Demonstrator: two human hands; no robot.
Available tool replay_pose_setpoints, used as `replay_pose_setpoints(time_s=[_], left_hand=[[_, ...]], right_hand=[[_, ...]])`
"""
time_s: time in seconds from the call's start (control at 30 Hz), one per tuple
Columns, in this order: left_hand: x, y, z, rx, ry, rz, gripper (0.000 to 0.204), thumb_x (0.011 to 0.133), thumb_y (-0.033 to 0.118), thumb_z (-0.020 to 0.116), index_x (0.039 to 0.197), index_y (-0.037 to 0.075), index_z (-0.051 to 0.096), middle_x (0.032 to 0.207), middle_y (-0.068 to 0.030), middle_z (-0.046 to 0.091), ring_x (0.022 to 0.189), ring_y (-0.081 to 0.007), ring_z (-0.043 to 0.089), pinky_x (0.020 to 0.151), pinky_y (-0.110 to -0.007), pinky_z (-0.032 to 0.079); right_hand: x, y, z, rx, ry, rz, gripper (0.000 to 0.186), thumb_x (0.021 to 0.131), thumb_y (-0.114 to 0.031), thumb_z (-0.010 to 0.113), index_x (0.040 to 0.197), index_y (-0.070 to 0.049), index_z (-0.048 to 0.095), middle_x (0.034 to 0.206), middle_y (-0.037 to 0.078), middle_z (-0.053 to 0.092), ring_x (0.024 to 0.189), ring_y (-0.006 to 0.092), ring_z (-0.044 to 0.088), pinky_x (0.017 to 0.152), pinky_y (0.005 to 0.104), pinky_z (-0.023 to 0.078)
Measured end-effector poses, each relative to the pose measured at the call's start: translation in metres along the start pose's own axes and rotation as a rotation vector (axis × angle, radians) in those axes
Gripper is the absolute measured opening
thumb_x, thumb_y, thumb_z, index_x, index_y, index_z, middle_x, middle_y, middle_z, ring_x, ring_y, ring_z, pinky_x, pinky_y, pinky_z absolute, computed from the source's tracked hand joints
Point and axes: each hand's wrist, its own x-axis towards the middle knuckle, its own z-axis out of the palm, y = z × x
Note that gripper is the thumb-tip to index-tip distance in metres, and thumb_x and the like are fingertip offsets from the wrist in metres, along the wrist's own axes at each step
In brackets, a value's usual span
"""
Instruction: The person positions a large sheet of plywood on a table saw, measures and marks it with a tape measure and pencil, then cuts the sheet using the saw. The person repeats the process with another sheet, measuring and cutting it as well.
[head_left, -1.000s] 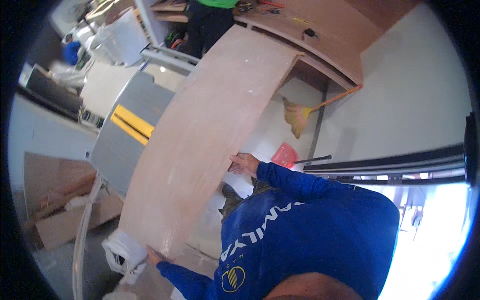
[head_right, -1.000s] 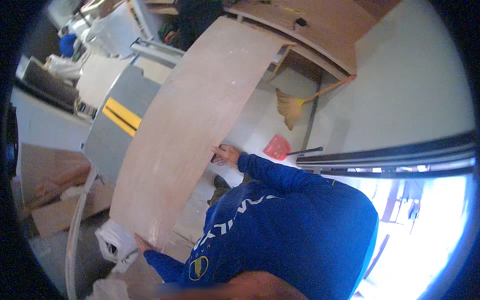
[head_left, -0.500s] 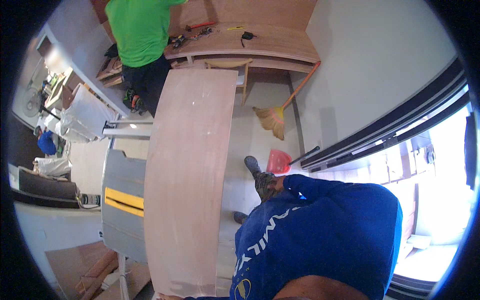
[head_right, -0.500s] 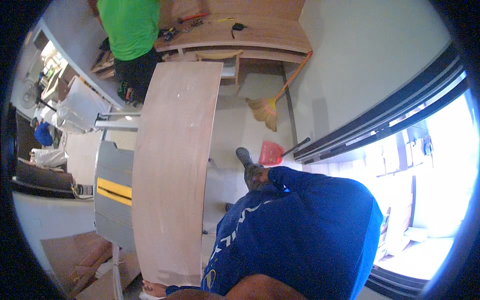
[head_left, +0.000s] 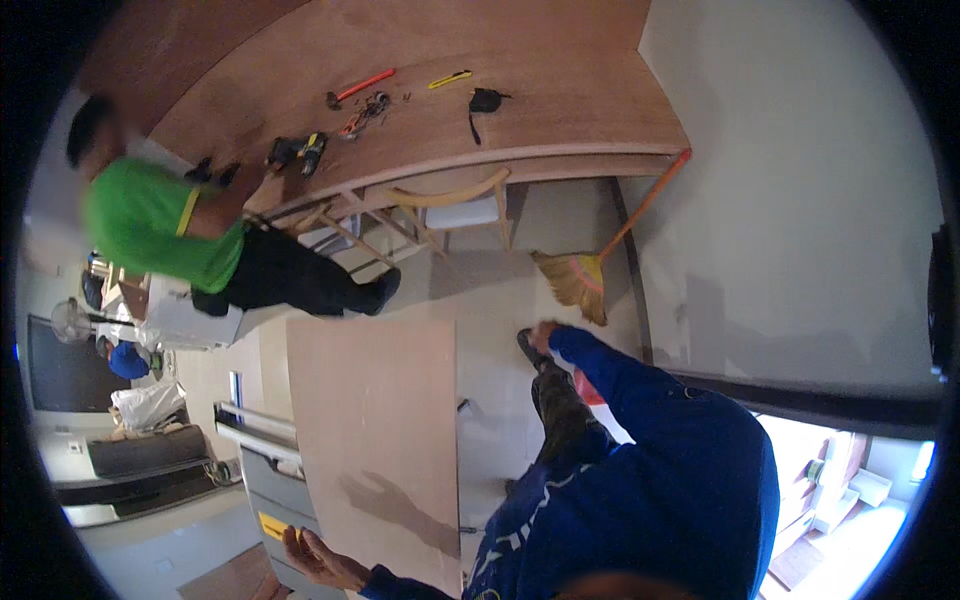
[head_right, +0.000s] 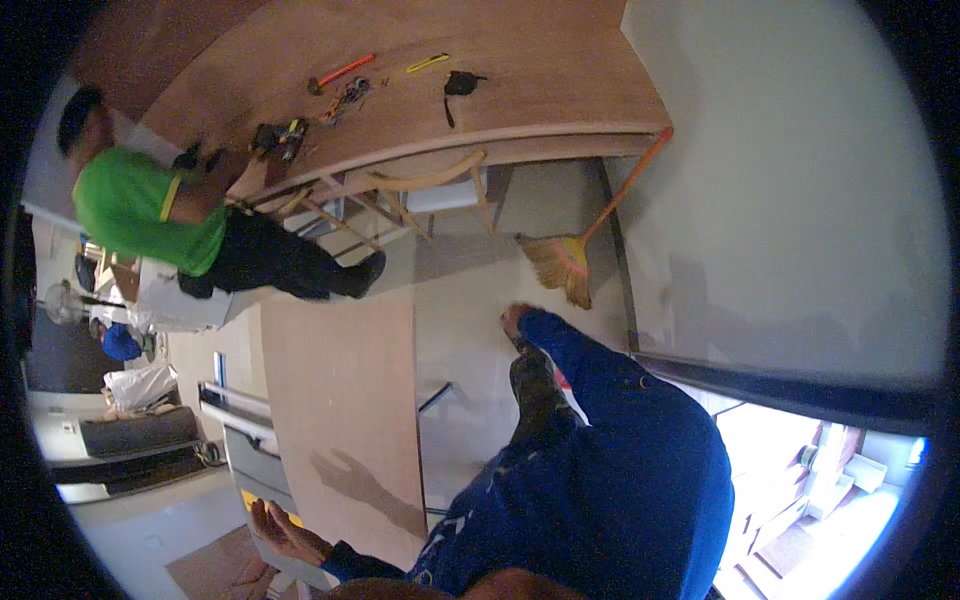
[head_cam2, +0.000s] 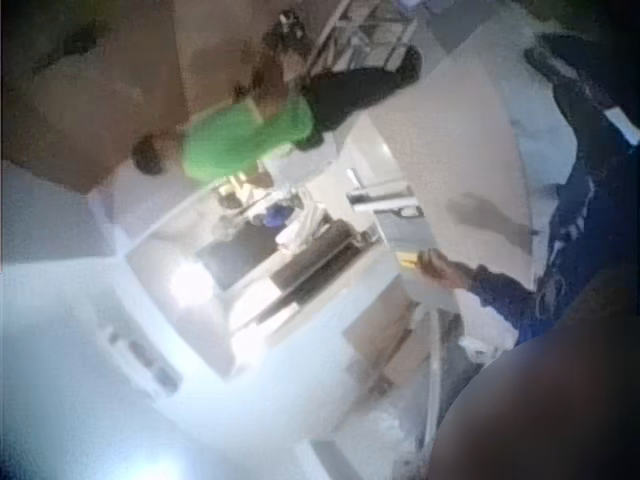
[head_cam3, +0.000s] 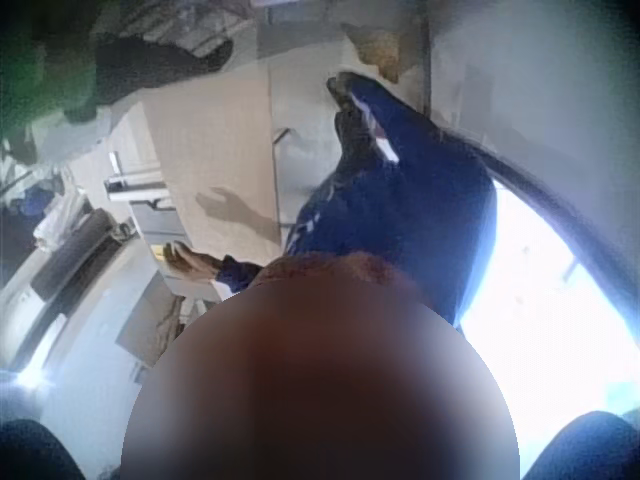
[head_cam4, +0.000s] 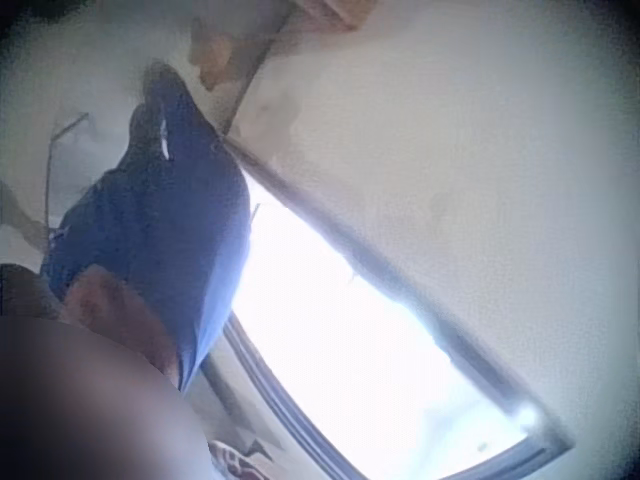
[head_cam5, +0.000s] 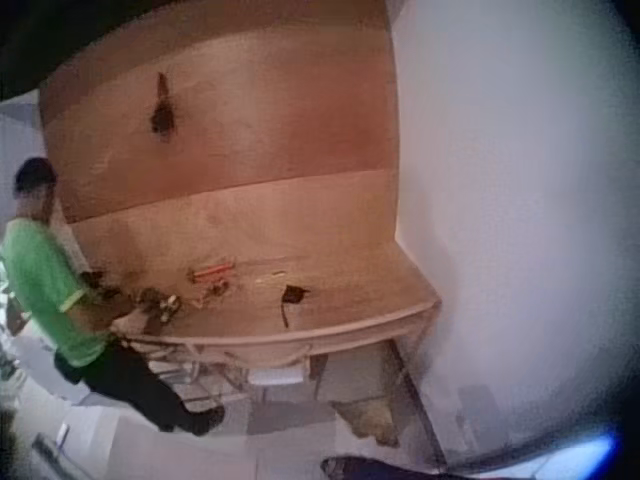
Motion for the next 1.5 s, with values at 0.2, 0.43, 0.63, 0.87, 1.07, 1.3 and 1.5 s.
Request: replay_pose_setpoints(time_s=[0.2,0.43,0.63,0.87,1.07,1.3,1.5], left_hand=[[0.021,0.103,0.096,0.055,-0.26,0.039,0.045,0.101,0.018,0.064,0.14,-0.001,0.051,0.134,-0.0111,0.057,0.119,-0.0226,0.055,0.101,-0.037,0.046],[0.019,0.149,0.162,0.094,-0.254,-0.062,0.044,0.096,0.014,0.073,0.133,-0.003,0.057,0.114,-0.0179,0.066,0.099,-0.0247,0.063,0.085,-0.037,0.055],[0.021,0.152,0.178,0.161,-0.335,-0.159,0.05,0.097,0.012,0.071,0.141,0.0,0.05,0.126,-0.0171,0.06,0.108,-0.0242,0.061,0.093,-0.035,0.053],[0.009,0.141,0.176,0.134,-0.299,-0.259,0.04,0.098,0.007,0.065,0.136,0.001,0.055,0.122,-0.0107,0.06,0.104,-0.018,0.059,0.089,-0.031,0.05],[-0.002,0.132,0.168,0.054,-0.308,-0.293,0.04,0.097,0.006,0.066,0.136,0.001,0.055,0.128,-0.0094,0.061,0.102,-0.0166,0.06,0.088,-0.03,0.05],[-0.013,0.145,0.178,0.052,-0.318,-0.29,0.041,0.096,0.003,0.066,0.135,0.0,0.056,0.133,-0.0104,0.061,0.099,-0.0166,0.061,0.085,-0.031,0.052],[-0.009,0.157,0.203,0.03,-0.374,-0.238,0.038,0.096,0.002,0.065,0.133,0.001,0.058,0.134,-0.0114,0.061,0.097,-0.0169,0.063,0.084,-0.031,0.053]], right_hand=[[0.082,0.165,-0.321,0.662,1.158,0.259,0.028,0.091,-0.033,0.065,0.107,-0.01,0.069,0.105,0.024,0.07,0.099,0.0455,0.067,0.086,0.0509,0.055],[0.12,0.216,-0.518,0.2,0.881,0.394,0.086,0.08,-0.05,0.077,0.155,-0.038,0.036,0.163,0.017,0.029,0.148,0.046,0.029,0.118,0.0653,0.026],[0.163,0.22,-0.534,0.252,0.668,0.403,0.088,0.077,-0.042,0.082,0.154,-0.043,0.037,0.162,0.018,0.028,0.149,0.0467,0.026,0.118,0.066,0.026],[0.16,0.211,-0.522,0.199,0.632,0.471,0.085,0.075,-0.035,0.084,0.15,-0.035,0.044,0.154,0.019,0.039,0.144,0.0441,0.035,0.117,0.0603,0.032],[0.166,0.225,-0.509,0.302,0.73,0.35,0.087,0.07,-0.038,0.086,0.146,-0.019,0.048,0.137,0.022,0.057,0.131,0.0406,0.052,0.111,0.0496,0.043],[0.155,0.207,-0.509,0.022,0.684,0.424,0.083,0.067,-0.039,0.085,0.141,-0.02,0.054,0.135,0.026,0.054,0.125,0.0485,0.053,0.102,0.0575,0.049],[0.144,0.196,-0.508,0.04,0.76,0.507,0.069,0.069,-0.039,0.081,0.133,-0.022,0.062,0.135,0.027,0.049,0.125,0.0501,0.051,0.103,0.06,0.048]])
